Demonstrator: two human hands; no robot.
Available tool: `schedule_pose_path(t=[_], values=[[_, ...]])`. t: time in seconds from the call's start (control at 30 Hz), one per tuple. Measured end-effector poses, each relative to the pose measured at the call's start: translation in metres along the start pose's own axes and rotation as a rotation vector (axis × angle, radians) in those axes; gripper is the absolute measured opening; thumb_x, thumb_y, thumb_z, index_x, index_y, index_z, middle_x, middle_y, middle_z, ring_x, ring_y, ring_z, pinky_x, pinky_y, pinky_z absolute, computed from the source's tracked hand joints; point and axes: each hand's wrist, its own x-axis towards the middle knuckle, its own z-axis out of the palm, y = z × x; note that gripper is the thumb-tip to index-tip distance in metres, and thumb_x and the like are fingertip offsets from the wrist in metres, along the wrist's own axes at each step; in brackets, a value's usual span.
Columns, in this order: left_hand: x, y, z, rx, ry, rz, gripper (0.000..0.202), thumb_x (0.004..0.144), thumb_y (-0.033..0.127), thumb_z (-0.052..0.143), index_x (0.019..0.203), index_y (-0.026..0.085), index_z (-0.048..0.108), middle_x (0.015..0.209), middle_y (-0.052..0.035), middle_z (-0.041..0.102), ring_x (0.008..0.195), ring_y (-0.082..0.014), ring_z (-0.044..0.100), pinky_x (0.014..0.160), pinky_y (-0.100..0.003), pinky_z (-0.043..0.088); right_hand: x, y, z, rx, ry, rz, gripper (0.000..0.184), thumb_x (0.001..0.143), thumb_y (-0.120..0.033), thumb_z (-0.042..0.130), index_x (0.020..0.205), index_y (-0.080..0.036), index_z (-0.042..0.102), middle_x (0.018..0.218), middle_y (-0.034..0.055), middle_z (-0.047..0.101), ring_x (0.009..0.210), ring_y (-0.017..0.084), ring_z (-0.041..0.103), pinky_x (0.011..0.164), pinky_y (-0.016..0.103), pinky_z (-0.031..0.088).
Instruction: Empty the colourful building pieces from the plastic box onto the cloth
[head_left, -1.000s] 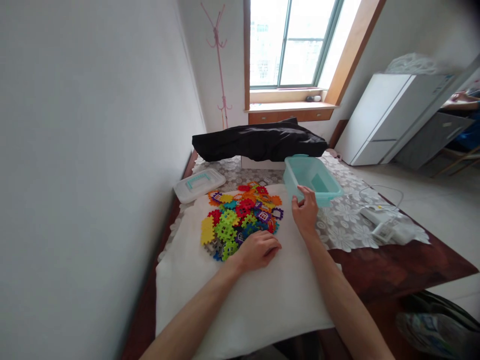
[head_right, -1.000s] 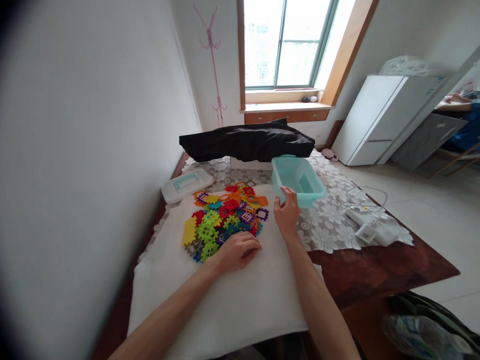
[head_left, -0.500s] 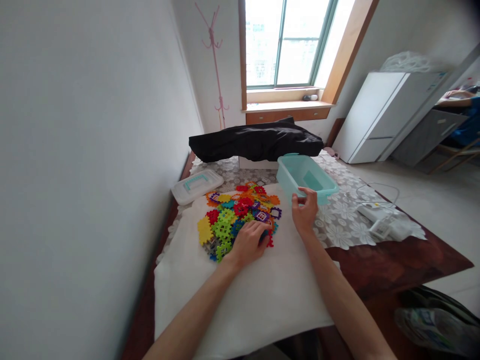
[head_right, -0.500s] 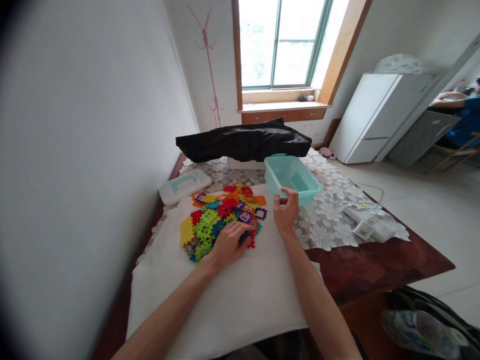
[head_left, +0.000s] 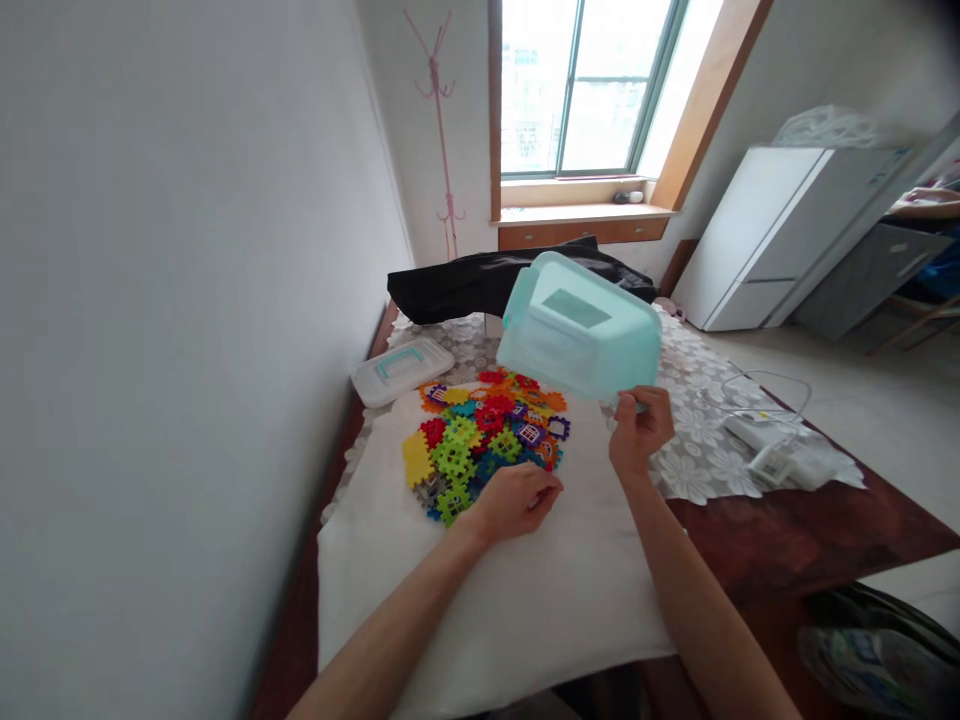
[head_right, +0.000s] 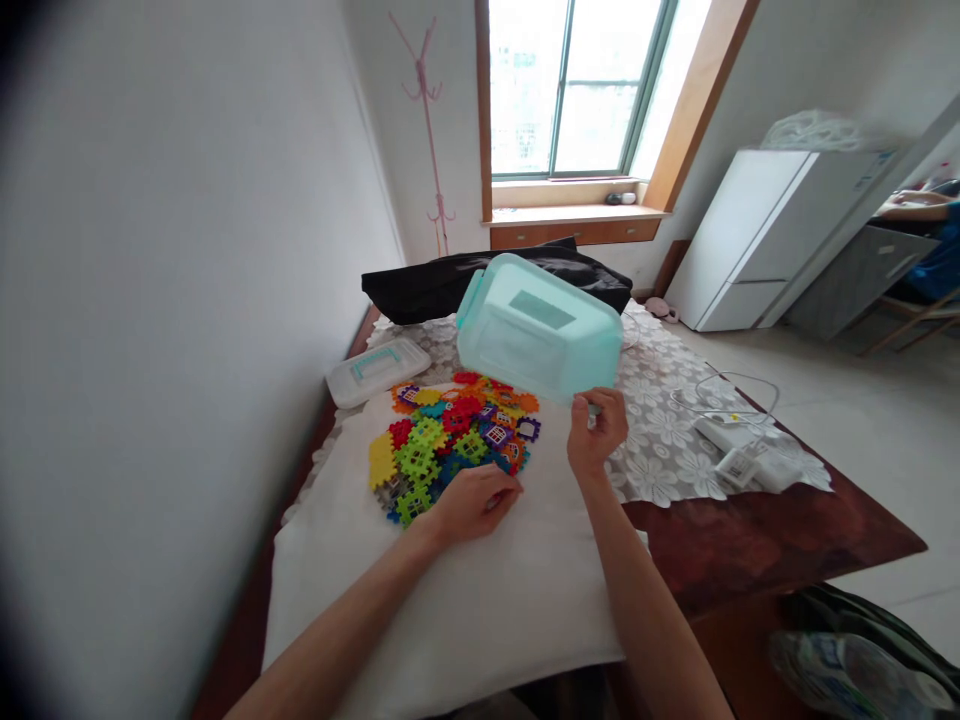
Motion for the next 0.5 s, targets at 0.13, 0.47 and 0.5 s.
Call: schedule_pose_path(t=[0.13,0.47,0.5], values=[[0.001,0.013,0.014,-0.091,-0.203,0.197,0.022,0.100,0.021,0.053,0.110,0.020,0.073,0.115,-0.0071,0.077,0.112,-0.0188,0.071,0.104,-0.030,0.053,0.015,-0.009,-0.019,0.038,0.081,0.038,0.047,0.098,-0.046,0.053,0.059,-0.022,0.050,0.062,-0.0005,0.050,0.062,0.016,0.050,0.062,0.032,0.041],[0.012,-0.009,0.005,0.062,-0.178,0.123,0.045,0.101,0.028,0.054,0.146,0.028,0.055,0.151,-0.0074,0.059,0.146,-0.0263,0.048,0.124,-0.048,0.036,0.035,0.042,-0.103,0.003,0.148,0.097,0.043,0.091,-0.033,0.047,0.050,-0.022,0.050,0.055,0.0002,0.049,0.058,0.018,0.049,0.063,0.036,0.041],[0.015,-0.013,0.003,0.068,-0.165,0.114,0.043,0.101,0.027,0.053,0.144,0.030,0.056,0.150,-0.0054,0.060,0.145,-0.0256,0.049,0.124,-0.047,0.037,0.034,0.044,-0.107,-0.009,0.169,0.112,0.043,0.092,-0.033,0.045,0.050,-0.023,0.049,0.054,0.0001,0.049,0.057,0.018,0.048,0.063,0.036,0.042]])
